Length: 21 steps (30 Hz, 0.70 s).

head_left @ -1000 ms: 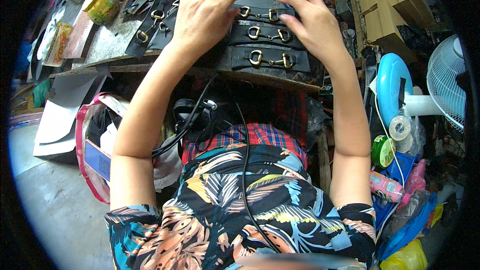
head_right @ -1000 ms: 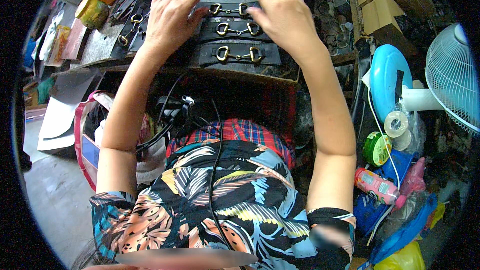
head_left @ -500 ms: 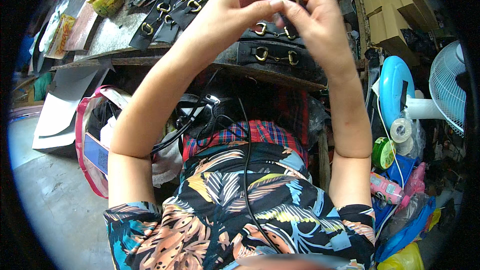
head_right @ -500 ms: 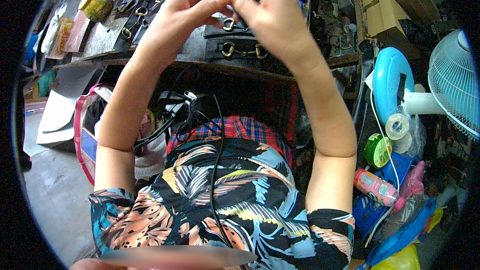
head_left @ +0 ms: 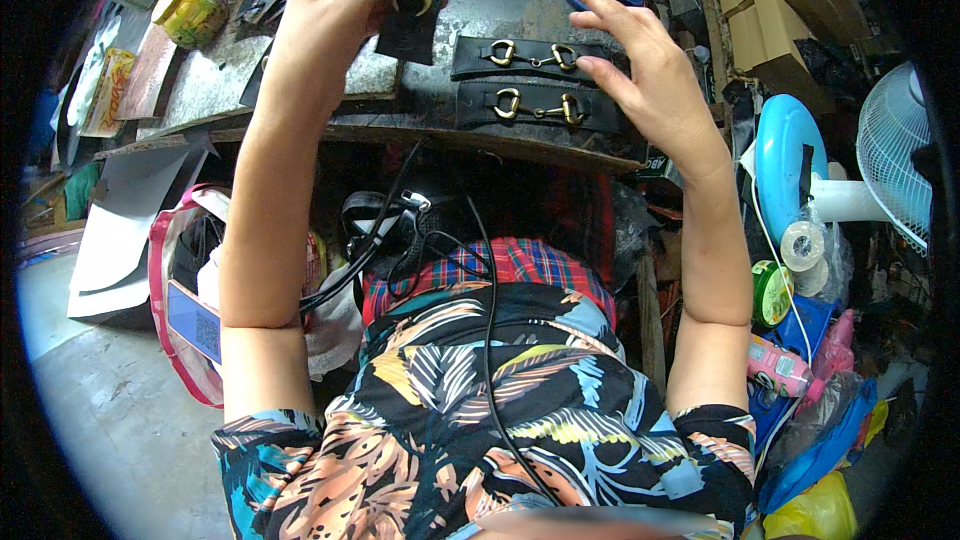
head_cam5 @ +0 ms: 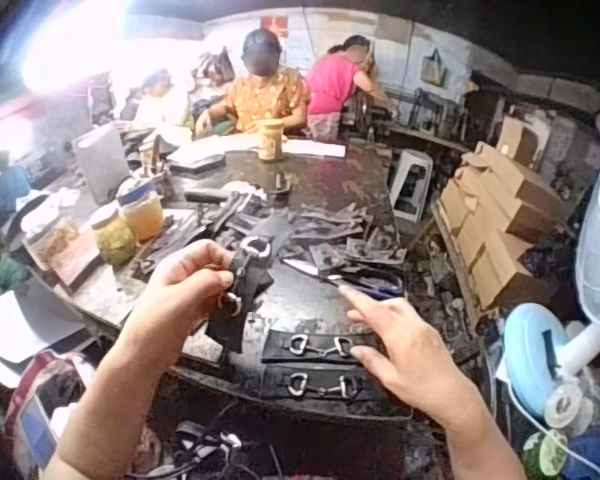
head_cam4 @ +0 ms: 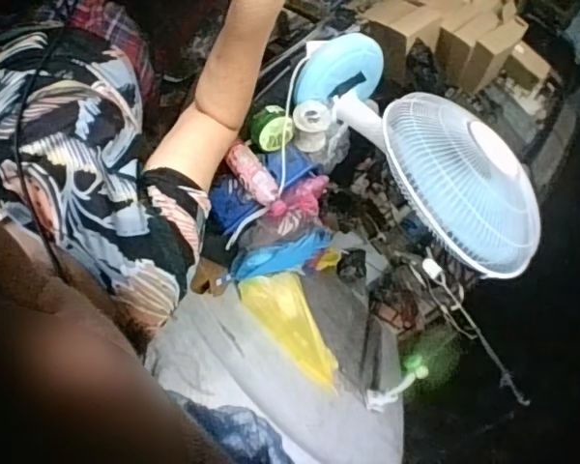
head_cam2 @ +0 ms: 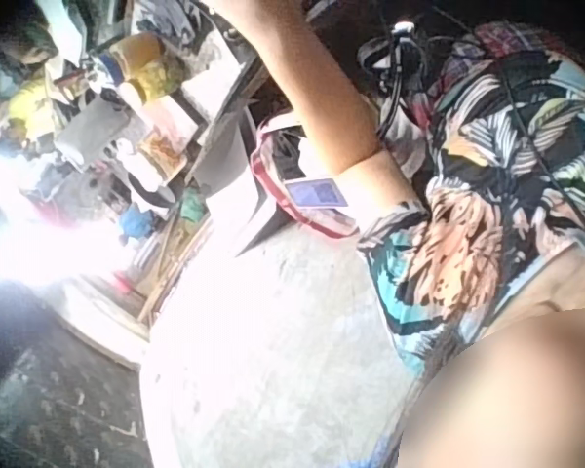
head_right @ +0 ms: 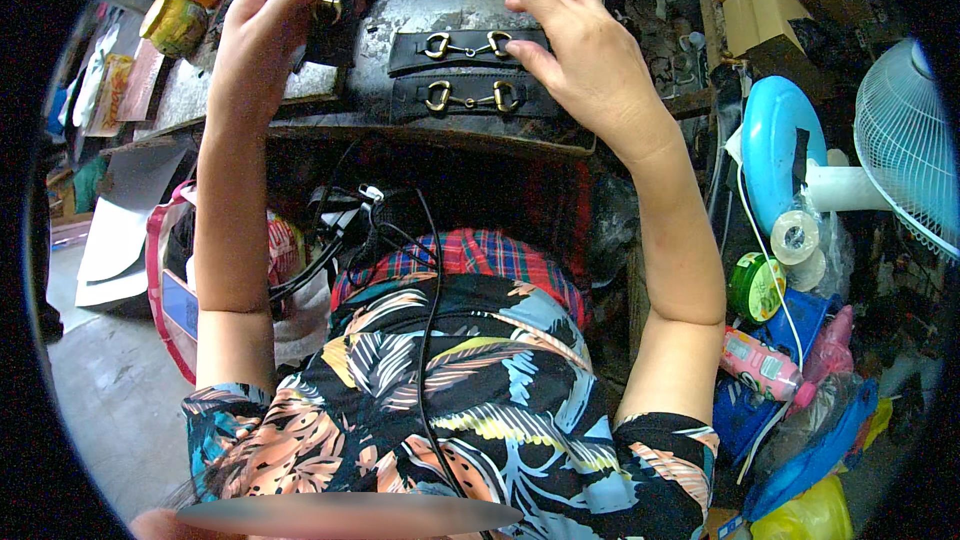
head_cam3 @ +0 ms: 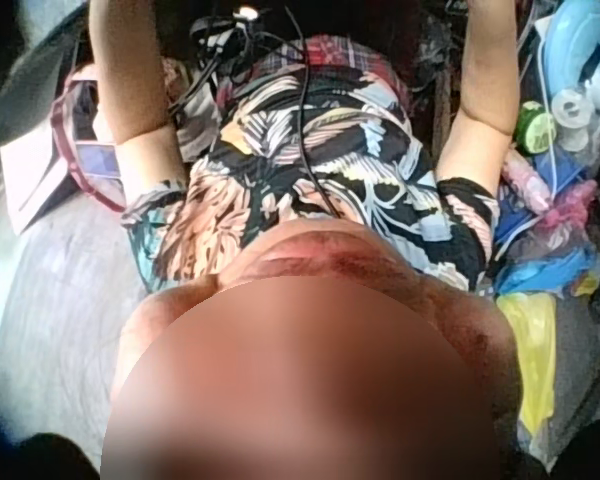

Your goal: The person assembles small black leather keychains by hand, attaching brass D-rings and clasps to leather strips. They repeatedly pick up leather pieces, thread the metal hardware, and place the finished keychains on the table.

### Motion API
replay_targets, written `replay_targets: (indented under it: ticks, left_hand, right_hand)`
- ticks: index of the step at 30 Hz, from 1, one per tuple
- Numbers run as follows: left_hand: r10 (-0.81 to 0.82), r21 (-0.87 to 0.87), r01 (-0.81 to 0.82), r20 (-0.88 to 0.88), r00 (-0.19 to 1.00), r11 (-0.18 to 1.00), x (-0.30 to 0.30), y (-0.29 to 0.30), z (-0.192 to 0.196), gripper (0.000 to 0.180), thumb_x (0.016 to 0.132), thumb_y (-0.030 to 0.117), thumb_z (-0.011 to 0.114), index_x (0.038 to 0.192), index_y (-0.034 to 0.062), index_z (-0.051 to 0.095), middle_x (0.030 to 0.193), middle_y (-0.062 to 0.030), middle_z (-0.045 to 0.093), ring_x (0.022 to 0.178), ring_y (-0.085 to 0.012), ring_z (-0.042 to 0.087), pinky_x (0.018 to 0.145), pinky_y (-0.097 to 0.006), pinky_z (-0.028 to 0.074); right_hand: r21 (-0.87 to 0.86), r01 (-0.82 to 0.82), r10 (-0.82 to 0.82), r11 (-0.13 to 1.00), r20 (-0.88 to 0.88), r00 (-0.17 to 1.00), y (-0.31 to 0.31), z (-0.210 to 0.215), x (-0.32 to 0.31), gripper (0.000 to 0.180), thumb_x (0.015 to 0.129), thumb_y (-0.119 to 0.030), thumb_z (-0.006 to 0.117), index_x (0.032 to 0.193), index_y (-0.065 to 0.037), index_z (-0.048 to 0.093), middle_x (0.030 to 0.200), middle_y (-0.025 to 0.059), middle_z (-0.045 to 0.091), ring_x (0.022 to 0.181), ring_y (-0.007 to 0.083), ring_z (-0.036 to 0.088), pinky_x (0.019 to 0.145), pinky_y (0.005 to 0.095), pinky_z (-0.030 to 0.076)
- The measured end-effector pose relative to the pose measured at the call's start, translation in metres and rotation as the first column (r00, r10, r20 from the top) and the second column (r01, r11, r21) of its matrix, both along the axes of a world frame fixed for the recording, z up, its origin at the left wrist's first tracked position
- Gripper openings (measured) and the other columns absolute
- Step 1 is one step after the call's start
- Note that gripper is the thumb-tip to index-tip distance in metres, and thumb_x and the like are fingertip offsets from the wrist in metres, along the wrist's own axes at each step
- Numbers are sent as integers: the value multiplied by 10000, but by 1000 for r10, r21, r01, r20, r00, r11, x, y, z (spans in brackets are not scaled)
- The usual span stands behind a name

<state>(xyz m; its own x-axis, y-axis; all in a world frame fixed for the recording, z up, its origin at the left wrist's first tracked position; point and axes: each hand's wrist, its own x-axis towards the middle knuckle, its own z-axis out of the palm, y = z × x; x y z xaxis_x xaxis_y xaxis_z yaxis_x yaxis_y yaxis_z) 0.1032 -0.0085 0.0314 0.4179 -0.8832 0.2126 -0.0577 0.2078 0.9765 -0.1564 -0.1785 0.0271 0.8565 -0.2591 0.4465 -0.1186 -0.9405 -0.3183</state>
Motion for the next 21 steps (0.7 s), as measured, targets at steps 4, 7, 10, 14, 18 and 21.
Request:
replay_targets:
  ticks: [4, 7, 10, 14, 18, 21]
  left_hand:
    - [184, 5, -196, 324, 928, 981, 6, 8, -23, 195, 1005, 133, 618, 1144, 4, 662, 973, 16, 667, 920, -40, 599, 821, -205, 473]
    - [284, -8, -313, 449, 848, 950, 2, 1, -36, 199, 974, 127, 650, 1117, -4, 693, 921, -22, 721, 840, -60, 649, 781, -219, 512]
    - [354, -105, -358, 551, 756, 928, -4, 2, -45, 187, 979, 120, 646, 1118, 3, 690, 915, -25, 710, 845, -64, 634, 788, -223, 505]
    - [356, -103, -348, 443, 823, 932, 5, 4, -46, 197, 1004, 115, 625, 1137, -24, 669, 998, -8, 682, 928, -63, 601, 855, -212, 470]
    - [354, -114, -341, 443, 824, 933, 3, 7, -48, 195, 1003, 106, 628, 1151, -15, 666, 993, -7, 685, 916, -59, 606, 842, -212, 481]
    - [413, -169, -384, 528, 742, 908, -6, 10, -50, 182, 996, 83, 632, 1155, 1, 668, 958, -10, 694, 858, -56, 622, 796, -217, 506]
  right_hand:
    - [300, 94, -108, 949, 33, 994, -6, -2, -9, 580, 916, -48, 665, 1469, -150, 525, 1156, 105, 714, 1043, 184, 677, 904, 315, 520]
    - [391, 161, -156, 906, -45, 987, -9, 1, -13, 564, 930, -58, 662, 1470, -136, 520, 1145, 100, 719, 1037, 181, 682, 891, 296, 518]
    - [350, 107, -109, 931, -15, 994, -4, 0, -12, 549, 940, -58, 652, 1468, -132, 521, 1153, 104, 720, 1040, 170, 682, 917, 314, 525]
    - [144, 61, -61, 988, -9, 998, 5, -5, -3, 584, 907, -72, 682, 1465, -147, 527, 1196, 104, 714, 1144, 239, 648, 1006, 370, 495]
    - [99, 37, -30, 994, -65, 997, 11, -10, 11, 712, 801, -30, 758, 1463, -161, 529, 1161, 99, 707, 1119, 272, 641, 1006, 386, 490]
    - [62, 3, 1, 998, -63, 998, 6, -10, 16, 736, 778, 11, 753, 1459, -163, 534, 1065, 95, 691, 1036, 251, 651, 967, 383, 504]
